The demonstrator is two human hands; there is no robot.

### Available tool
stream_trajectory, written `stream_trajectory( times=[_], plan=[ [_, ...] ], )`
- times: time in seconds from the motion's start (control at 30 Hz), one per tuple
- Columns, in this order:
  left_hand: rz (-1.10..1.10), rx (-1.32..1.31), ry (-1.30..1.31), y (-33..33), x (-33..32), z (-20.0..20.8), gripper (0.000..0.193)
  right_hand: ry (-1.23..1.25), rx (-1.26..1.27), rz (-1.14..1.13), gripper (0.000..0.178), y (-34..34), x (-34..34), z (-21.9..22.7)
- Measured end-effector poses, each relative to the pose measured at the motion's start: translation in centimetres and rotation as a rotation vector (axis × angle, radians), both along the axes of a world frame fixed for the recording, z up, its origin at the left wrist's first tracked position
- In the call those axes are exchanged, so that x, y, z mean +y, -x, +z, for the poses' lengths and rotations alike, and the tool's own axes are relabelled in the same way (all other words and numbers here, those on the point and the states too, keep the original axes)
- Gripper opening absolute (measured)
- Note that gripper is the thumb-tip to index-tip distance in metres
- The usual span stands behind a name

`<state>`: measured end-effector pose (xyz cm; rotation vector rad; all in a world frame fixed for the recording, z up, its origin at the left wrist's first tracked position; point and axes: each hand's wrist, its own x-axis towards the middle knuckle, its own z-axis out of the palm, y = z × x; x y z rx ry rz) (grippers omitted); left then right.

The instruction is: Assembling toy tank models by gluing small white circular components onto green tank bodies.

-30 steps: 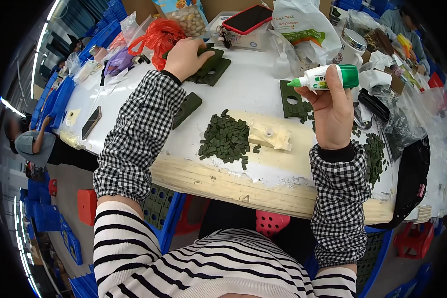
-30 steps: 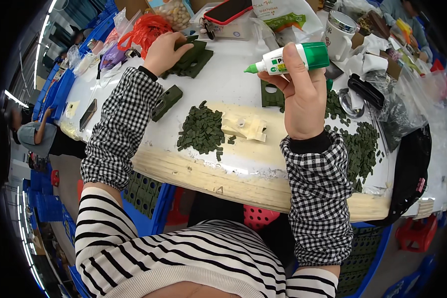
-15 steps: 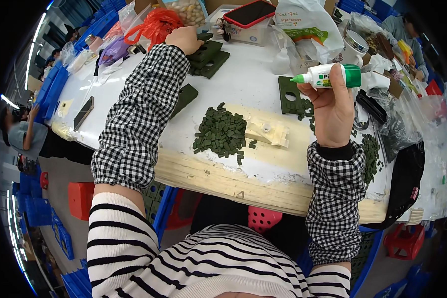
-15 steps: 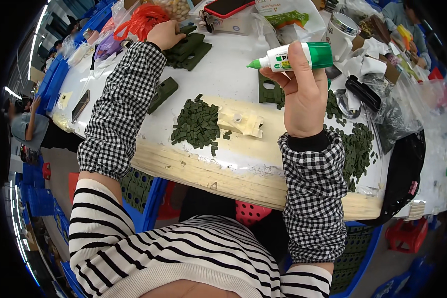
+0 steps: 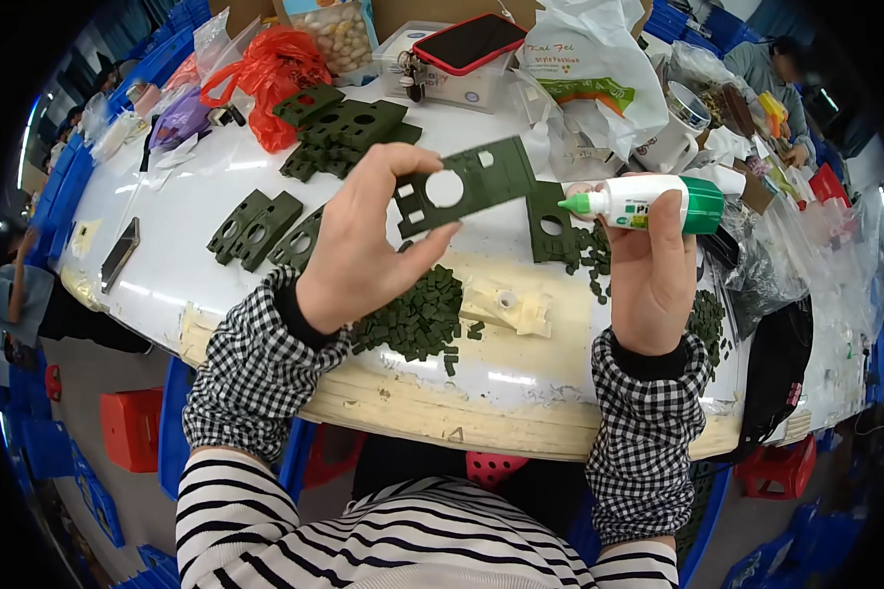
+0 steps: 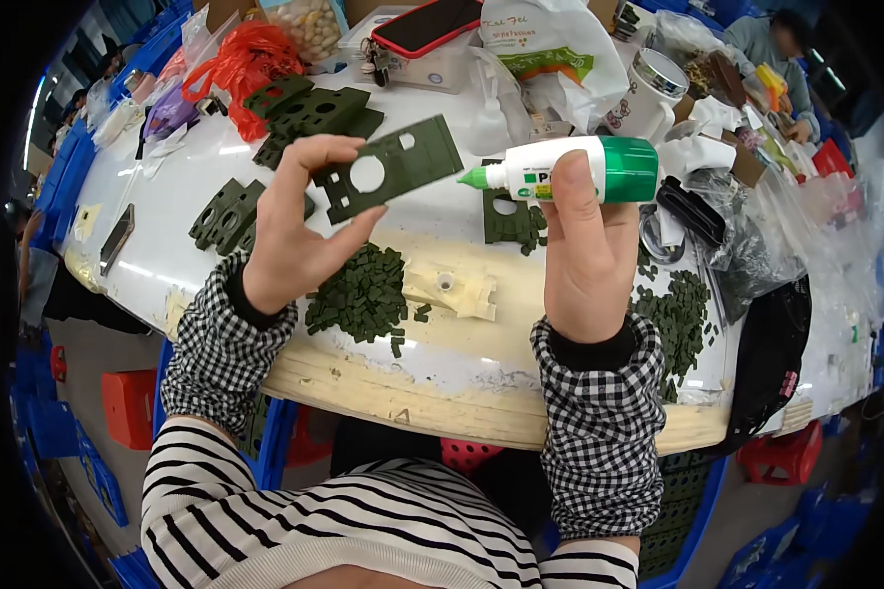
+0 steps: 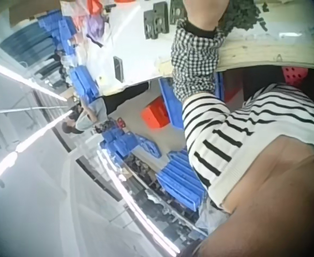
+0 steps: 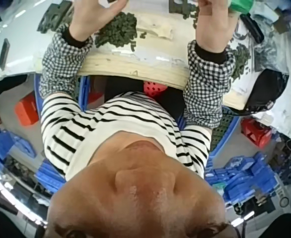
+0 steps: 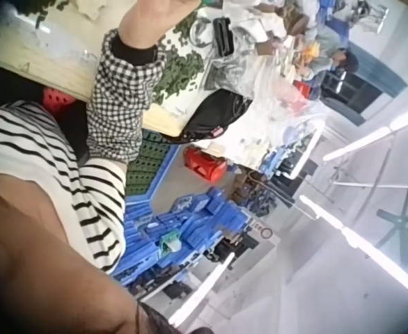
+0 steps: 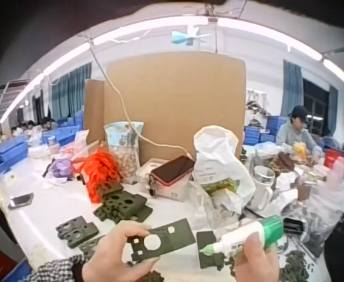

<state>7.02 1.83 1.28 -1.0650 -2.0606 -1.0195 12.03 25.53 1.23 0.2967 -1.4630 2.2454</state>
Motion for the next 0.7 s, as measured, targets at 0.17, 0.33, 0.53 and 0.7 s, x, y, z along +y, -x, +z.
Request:
stream_trajectory(
  times=[0.17,0.33,0.53,0.7],
  plan=[
    [-0.130,-0.072,-0.020,-0.8,0.5,-0.9,0.049,-0.107,0.031,0.025,0.028,-0.4,-1.6,0.5],
    [-0.233,-0.086,-0.001,-0.8,0.4,-1.0,0.051,-0.103,0.040,0.050,0.027,-0.4,-1.9,0.4],
    [-0.248,-0.054,0.044,-0.6,0.1,-1.1,0.055,-0.136,0.032,0.028,0.027,-0.4,-2.2,0.2],
    [-0.255,-0.050,0.035,-0.7,0.1,-1.2,0.055,-0.167,0.022,0.019,0.025,-0.3,-2.3,0.3]
  ],
)
